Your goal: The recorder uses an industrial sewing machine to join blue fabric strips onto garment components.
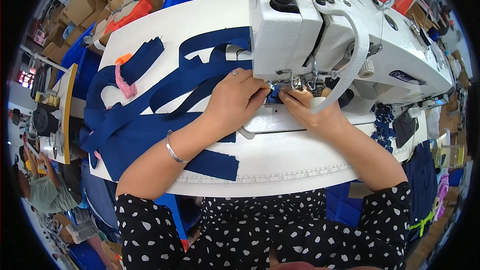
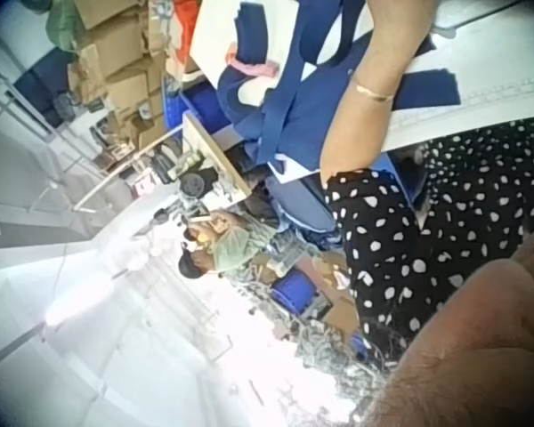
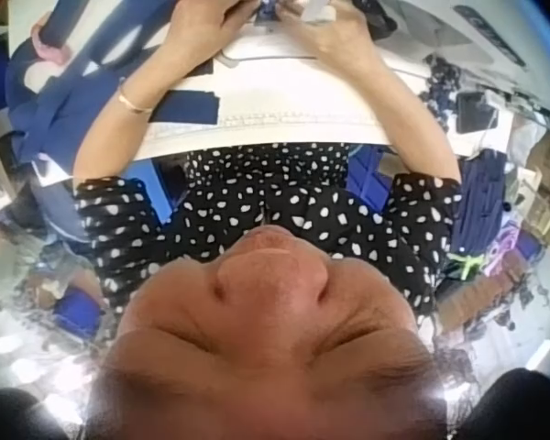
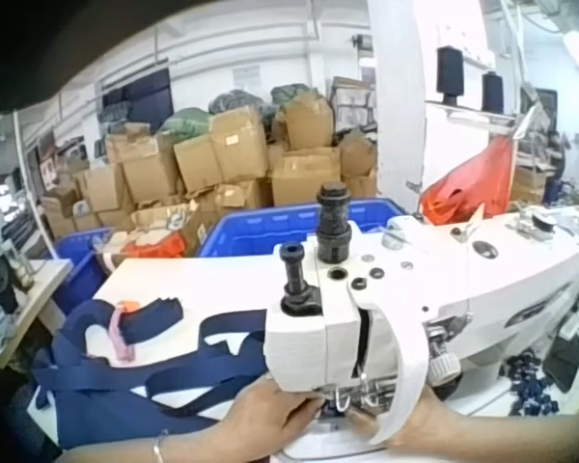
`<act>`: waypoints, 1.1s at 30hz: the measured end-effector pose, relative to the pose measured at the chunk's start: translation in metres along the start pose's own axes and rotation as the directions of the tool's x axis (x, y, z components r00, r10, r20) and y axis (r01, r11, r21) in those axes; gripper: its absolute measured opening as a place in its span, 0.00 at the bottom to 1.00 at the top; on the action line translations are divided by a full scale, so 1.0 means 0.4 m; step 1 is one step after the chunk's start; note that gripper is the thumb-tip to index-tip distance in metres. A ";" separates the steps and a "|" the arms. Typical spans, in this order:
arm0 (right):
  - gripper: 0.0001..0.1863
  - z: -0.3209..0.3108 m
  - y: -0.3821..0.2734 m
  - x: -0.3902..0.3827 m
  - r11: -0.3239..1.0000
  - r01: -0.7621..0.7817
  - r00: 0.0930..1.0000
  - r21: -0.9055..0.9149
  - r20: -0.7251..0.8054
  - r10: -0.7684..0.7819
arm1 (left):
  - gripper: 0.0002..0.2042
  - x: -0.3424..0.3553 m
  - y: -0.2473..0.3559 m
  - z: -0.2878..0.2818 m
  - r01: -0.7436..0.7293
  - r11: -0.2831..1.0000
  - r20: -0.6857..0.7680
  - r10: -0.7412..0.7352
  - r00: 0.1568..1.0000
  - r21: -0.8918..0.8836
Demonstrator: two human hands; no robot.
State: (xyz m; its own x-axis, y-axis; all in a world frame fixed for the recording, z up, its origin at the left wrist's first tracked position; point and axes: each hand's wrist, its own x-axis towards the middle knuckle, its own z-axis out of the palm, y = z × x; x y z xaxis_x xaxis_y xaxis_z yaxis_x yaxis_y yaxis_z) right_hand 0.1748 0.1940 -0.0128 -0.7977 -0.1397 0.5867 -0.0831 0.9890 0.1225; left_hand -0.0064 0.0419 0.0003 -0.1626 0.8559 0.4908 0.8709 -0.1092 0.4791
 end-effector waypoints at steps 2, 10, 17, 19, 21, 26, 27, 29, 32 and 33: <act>0.11 0.002 0.003 -0.001 0.999 0.037 0.999 0.037 -0.002 -0.037 | 0.04 -0.001 -0.002 0.004 0.008 1.000 -0.001 -0.008 1.000 -0.029; 0.08 0.005 -0.012 0.030 0.999 0.046 0.997 -0.004 -0.065 -0.046 | 0.04 -0.003 -0.003 0.004 0.033 0.995 -0.005 -0.033 0.999 -0.093; 0.07 0.006 -0.011 0.028 0.948 -0.205 0.979 0.243 0.062 0.196 | 0.04 -0.010 -0.016 -0.002 -0.084 0.991 0.046 0.089 0.995 -0.104; 0.08 0.026 -0.014 -0.012 0.861 -0.384 0.921 0.333 0.200 0.333 | 0.05 -0.007 -0.014 -0.003 -0.177 0.984 0.053 0.178 0.983 -0.021; 0.10 0.035 -0.012 -0.024 0.735 -0.552 0.830 0.393 0.346 0.438 | 0.05 -0.008 -0.016 0.001 -0.206 0.979 0.036 0.206 0.978 0.001; 0.11 0.031 -0.014 -0.002 0.952 -0.245 0.967 0.185 -0.031 0.254 | 0.05 -0.011 -0.017 0.004 -0.225 0.973 0.022 0.224 0.974 0.045; 0.11 0.029 -0.015 -0.001 0.952 -0.245 0.967 0.186 -0.031 0.255 | 0.05 -0.010 -0.017 0.006 -0.230 0.972 0.004 0.230 0.973 0.041; 0.11 0.025 -0.015 0.002 0.965 -0.227 0.972 0.131 -0.037 0.234 | 0.06 -0.010 -0.015 0.006 -0.235 0.971 -0.015 0.236 0.972 0.037; 0.11 0.010 -0.014 0.010 0.969 -0.186 0.981 0.161 -0.018 0.192 | 0.06 -0.012 -0.010 0.000 -0.245 0.969 0.002 0.245 0.969 0.042; 0.11 0.007 -0.015 0.009 0.968 -0.188 0.981 0.163 -0.017 0.194 | 0.05 -0.013 -0.011 0.003 -0.252 0.967 -0.002 0.252 0.968 0.046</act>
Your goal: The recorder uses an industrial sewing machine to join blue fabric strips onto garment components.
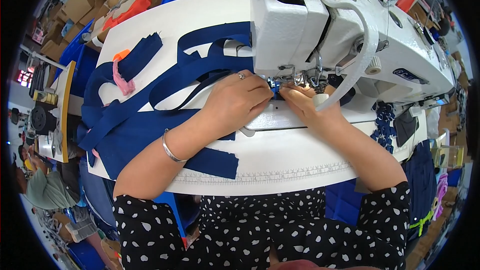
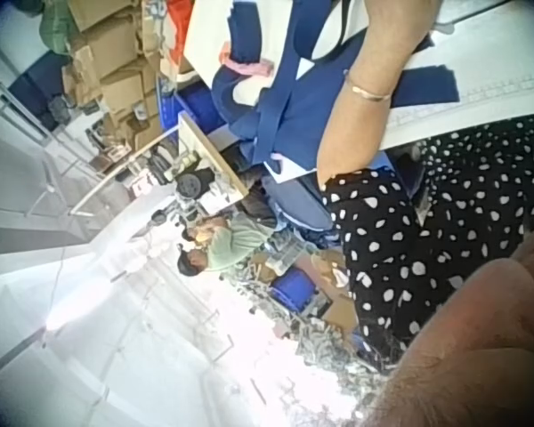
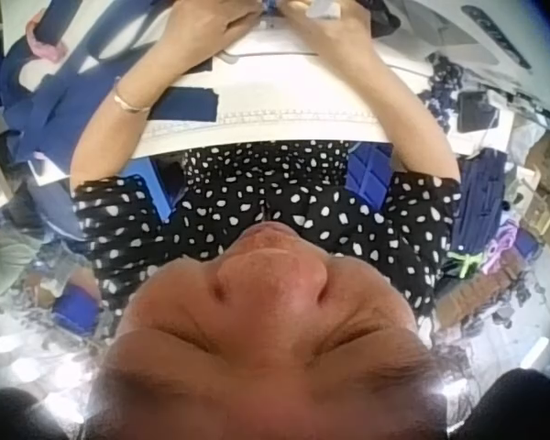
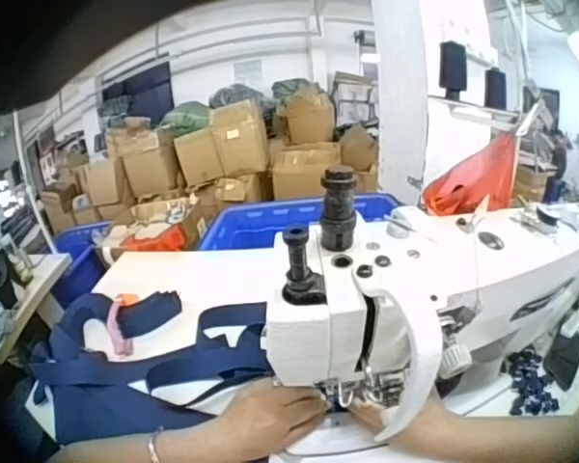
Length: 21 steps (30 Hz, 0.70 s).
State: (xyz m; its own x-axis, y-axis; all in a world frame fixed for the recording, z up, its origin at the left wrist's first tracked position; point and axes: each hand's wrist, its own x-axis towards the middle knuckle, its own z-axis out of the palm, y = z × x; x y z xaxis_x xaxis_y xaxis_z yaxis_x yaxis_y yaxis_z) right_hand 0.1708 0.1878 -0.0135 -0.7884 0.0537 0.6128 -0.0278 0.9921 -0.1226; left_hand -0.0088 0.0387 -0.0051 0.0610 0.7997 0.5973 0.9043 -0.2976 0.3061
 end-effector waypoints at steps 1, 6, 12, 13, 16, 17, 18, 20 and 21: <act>0.12 -0.003 -0.001 -0.002 0.998 0.000 0.999 -0.057 0.046 0.003 | 0.05 0.000 0.000 0.002 -0.007 1.000 -0.005 0.007 1.000 0.004; 0.16 -0.004 0.008 -0.023 0.993 0.015 0.997 -0.117 0.073 -0.007 | 0.05 0.005 0.006 -0.012 -0.127 0.984 0.104 0.114 0.988 0.126; 0.10 -0.059 -0.006 0.009 0.992 0.098 0.983 -0.083 0.167 -0.083 | 0.08 -0.004 0.008 -0.019 -0.156 0.972 0.183 0.123 0.975 0.174; 0.12 -0.061 0.000 0.006 0.990 0.110 0.976 -0.088 0.198 -0.091 | 0.08 -0.005 0.009 -0.022 -0.138 0.978 0.176 0.110 0.978 0.155; 0.15 -0.065 0.015 -0.008 0.992 0.097 0.966 -0.081 0.247 -0.074 | 0.10 -0.001 0.023 -0.026 -0.137 0.967 0.259 0.078 0.963 0.217; 0.16 -0.062 0.015 -0.009 0.994 0.074 0.962 -0.076 0.268 -0.051 | 0.10 -0.003 0.022 -0.024 -0.137 0.966 0.265 0.076 0.961 0.219; 0.17 -0.050 0.018 -0.006 0.995 0.095 0.984 -0.029 0.156 -0.089 | 0.10 -0.006 0.023 -0.019 -0.129 0.969 0.264 0.071 0.962 0.212; 0.17 -0.052 0.007 0.002 0.995 0.095 0.984 -0.032 0.155 -0.089 | 0.11 -0.012 0.025 -0.020 -0.132 0.967 0.251 0.075 0.965 0.217; 0.17 -0.057 0.004 0.004 0.995 0.091 0.983 -0.046 0.162 -0.082 | 0.11 -0.013 0.027 -0.020 -0.132 0.967 0.252 0.075 0.965 0.217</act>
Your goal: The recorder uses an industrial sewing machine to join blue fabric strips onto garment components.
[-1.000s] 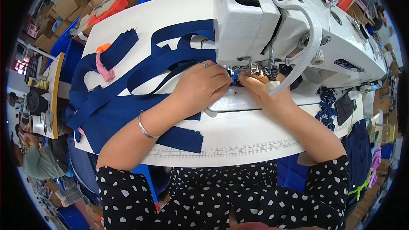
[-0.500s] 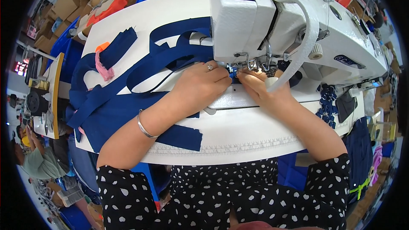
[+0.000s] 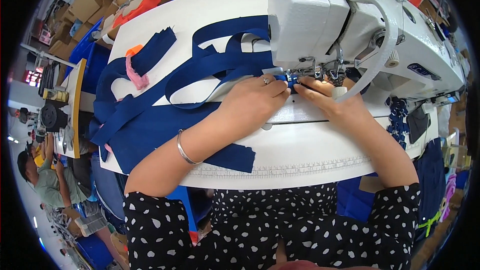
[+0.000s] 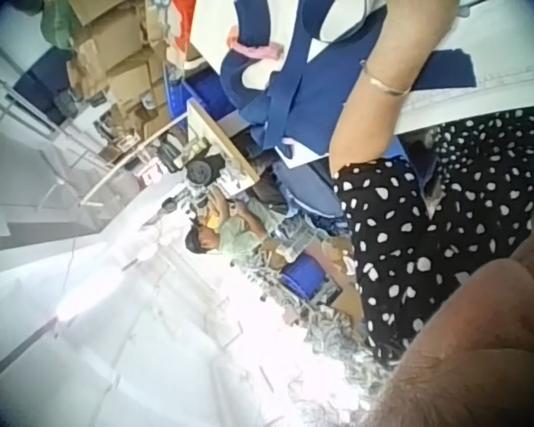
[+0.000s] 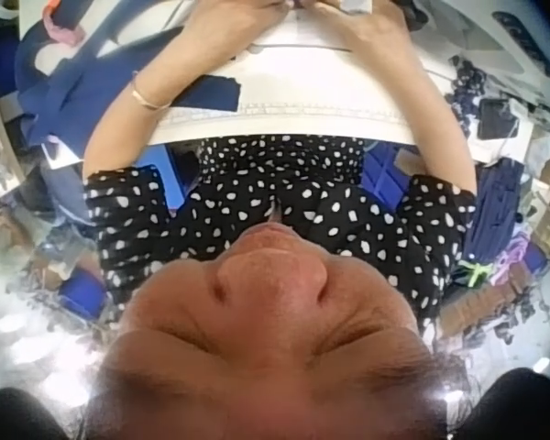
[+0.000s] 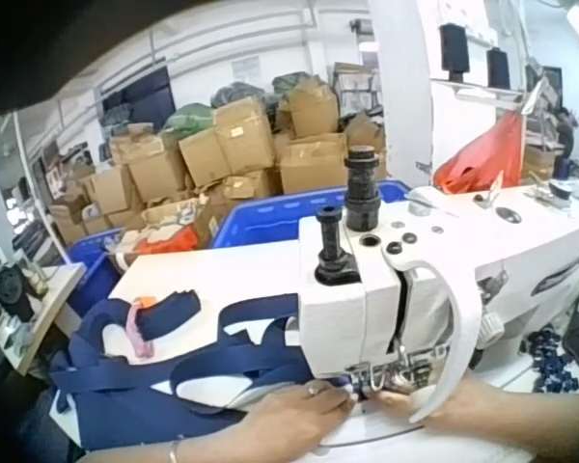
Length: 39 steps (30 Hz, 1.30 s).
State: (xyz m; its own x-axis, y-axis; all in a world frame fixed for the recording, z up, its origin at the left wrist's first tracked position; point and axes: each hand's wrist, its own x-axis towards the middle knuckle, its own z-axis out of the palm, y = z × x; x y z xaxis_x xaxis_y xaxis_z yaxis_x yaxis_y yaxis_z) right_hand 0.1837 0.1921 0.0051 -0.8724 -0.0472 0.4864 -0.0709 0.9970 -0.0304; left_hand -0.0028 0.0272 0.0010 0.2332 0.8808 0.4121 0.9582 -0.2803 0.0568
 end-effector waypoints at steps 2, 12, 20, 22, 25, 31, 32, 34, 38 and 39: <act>0.21 -0.008 -0.001 -0.003 1.000 0.003 0.998 -0.031 0.062 -0.001 | 0.11 -0.001 0.004 0.000 0.018 1.000 -0.010 -0.018 1.000 0.009; 0.16 0.002 0.000 0.009 0.998 0.014 1.000 -0.062 -0.015 -0.015 | 0.11 0.006 0.014 0.003 0.047 0.998 -0.065 -0.044 0.997 0.037; 0.13 0.058 0.034 -0.023 0.922 -0.263 0.941 0.284 -0.137 0.311 | 0.13 0.005 0.004 0.007 0.088 0.996 -0.031 -0.089 0.996 -0.029; 0.10 0.018 0.033 -0.016 0.895 -0.387 0.914 0.220 -0.039 0.405 | 0.13 0.001 0.003 0.002 0.092 0.995 -0.036 -0.093 0.995 -0.036; 0.21 0.017 0.040 -0.016 0.691 -0.399 0.807 0.602 -0.127 0.576 | 0.13 0.001 0.002 0.002 0.093 0.994 -0.041 -0.095 0.995 -0.052; 0.21 0.012 0.040 -0.014 0.630 -0.444 0.785 0.638 -0.061 0.616 | 0.12 0.004 -0.003 0.002 0.104 0.993 -0.056 -0.107 0.993 -0.061; 0.21 0.008 0.039 -0.013 0.630 -0.443 0.787 0.637 -0.061 0.614 | 0.12 0.004 -0.003 0.002 0.096 0.993 -0.065 -0.100 0.993 -0.068; 0.21 0.005 0.039 -0.014 0.613 -0.475 0.777 0.631 -0.025 0.629 | 0.12 0.003 -0.004 0.003 0.100 0.992 -0.059 -0.105 0.993 -0.075; 0.21 0.005 0.042 -0.019 0.600 -0.495 0.771 0.628 -0.001 0.636 | 0.11 0.008 -0.002 -0.002 0.102 0.990 -0.058 -0.108 0.993 -0.098; 0.21 0.002 0.040 -0.017 0.584 -0.497 0.766 0.642 0.009 0.643 | 0.11 0.007 -0.002 -0.002 0.101 0.990 -0.058 -0.107 0.993 -0.098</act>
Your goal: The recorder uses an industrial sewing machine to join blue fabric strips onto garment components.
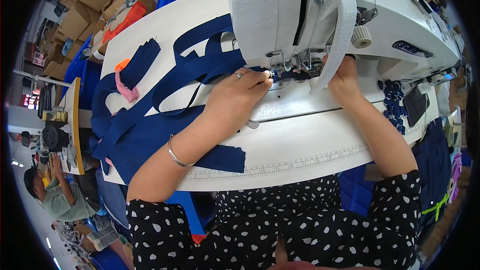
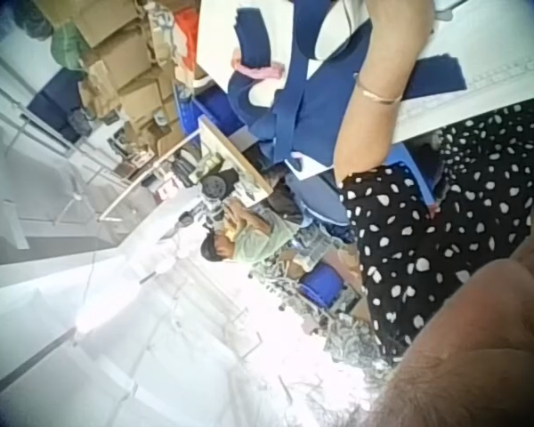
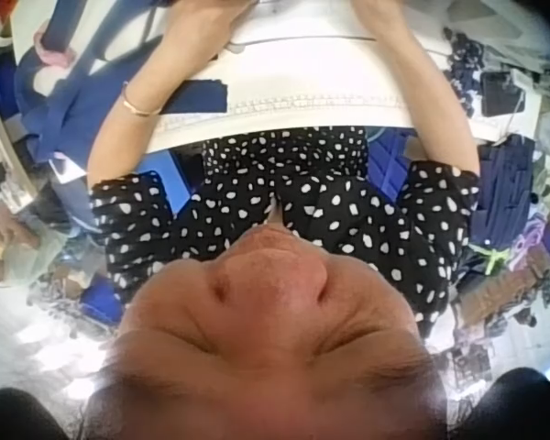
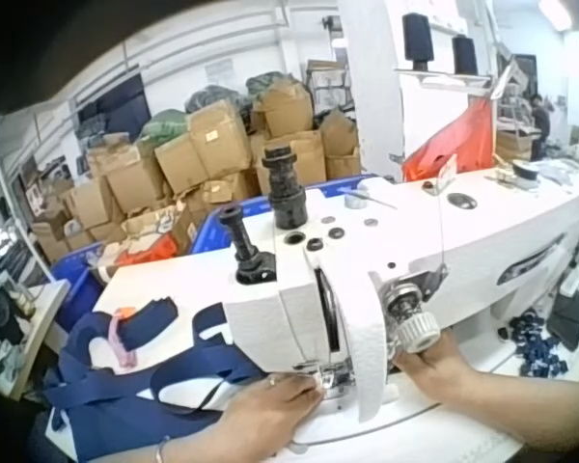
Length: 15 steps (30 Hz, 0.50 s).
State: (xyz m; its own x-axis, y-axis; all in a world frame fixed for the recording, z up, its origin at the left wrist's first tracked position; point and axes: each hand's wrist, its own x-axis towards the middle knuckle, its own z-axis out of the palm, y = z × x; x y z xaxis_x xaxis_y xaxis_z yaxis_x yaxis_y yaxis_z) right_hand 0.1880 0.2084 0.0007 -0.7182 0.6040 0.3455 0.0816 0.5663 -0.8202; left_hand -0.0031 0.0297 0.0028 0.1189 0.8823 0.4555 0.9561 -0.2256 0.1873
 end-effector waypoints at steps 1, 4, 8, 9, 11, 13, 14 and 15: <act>0.20 0.001 -0.003 0.000 1.000 -0.012 1.000 0.018 0.002 0.012 | 0.11 -0.003 0.000 0.002 0.006 1.000 0.007 -0.006 1.000 -0.010; 0.21 0.011 0.004 0.002 0.997 0.066 0.997 0.038 -0.039 -0.065 | 0.11 -0.013 0.001 0.006 0.011 1.000 0.025 -0.011 1.000 -0.015; 0.13 0.013 0.017 0.005 1.000 0.024 1.000 0.000 0.009 -0.024 | 0.12 -0.012 0.004 0.001 0.003 1.000 0.056 -0.003 0.998 0.000; 0.09 0.023 0.034 0.009 0.971 0.193 0.980 -0.143 0.085 -0.182 | 0.12 -0.012 0.004 0.001 -0.001 1.000 0.056 0.001 0.998 0.000; 0.05 0.026 0.040 0.008 0.893 0.358 0.931 -0.273 0.179 -0.319 | 0.13 -0.012 0.004 0.004 0.000 1.000 0.057 -0.001 0.998 0.005; 0.08 0.042 0.005 0.004 0.771 0.510 0.859 -0.382 0.275 -0.432 | 0.14 -0.014 0.006 -0.001 0.007 1.000 0.064 -0.008 0.998 0.018; 0.08 0.045 0.010 0.005 0.772 0.509 0.859 -0.381 0.274 -0.432 | 0.15 -0.014 0.007 -0.004 0.012 0.999 0.069 -0.014 0.998 0.031; 0.08 0.048 0.020 0.005 0.749 0.516 0.856 -0.416 0.283 -0.432 | 0.15 -0.012 0.007 -0.004 0.011 1.000 0.069 -0.013 0.998 0.028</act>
State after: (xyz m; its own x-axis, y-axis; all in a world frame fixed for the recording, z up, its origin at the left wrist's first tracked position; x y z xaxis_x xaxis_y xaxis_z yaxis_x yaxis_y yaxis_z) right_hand 0.1741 0.2034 -0.0141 -0.8461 0.1136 0.5208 -0.0214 0.9690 -0.2461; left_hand -0.0014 0.0240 0.0025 0.1250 0.9116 0.3915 0.9645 -0.2042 0.1675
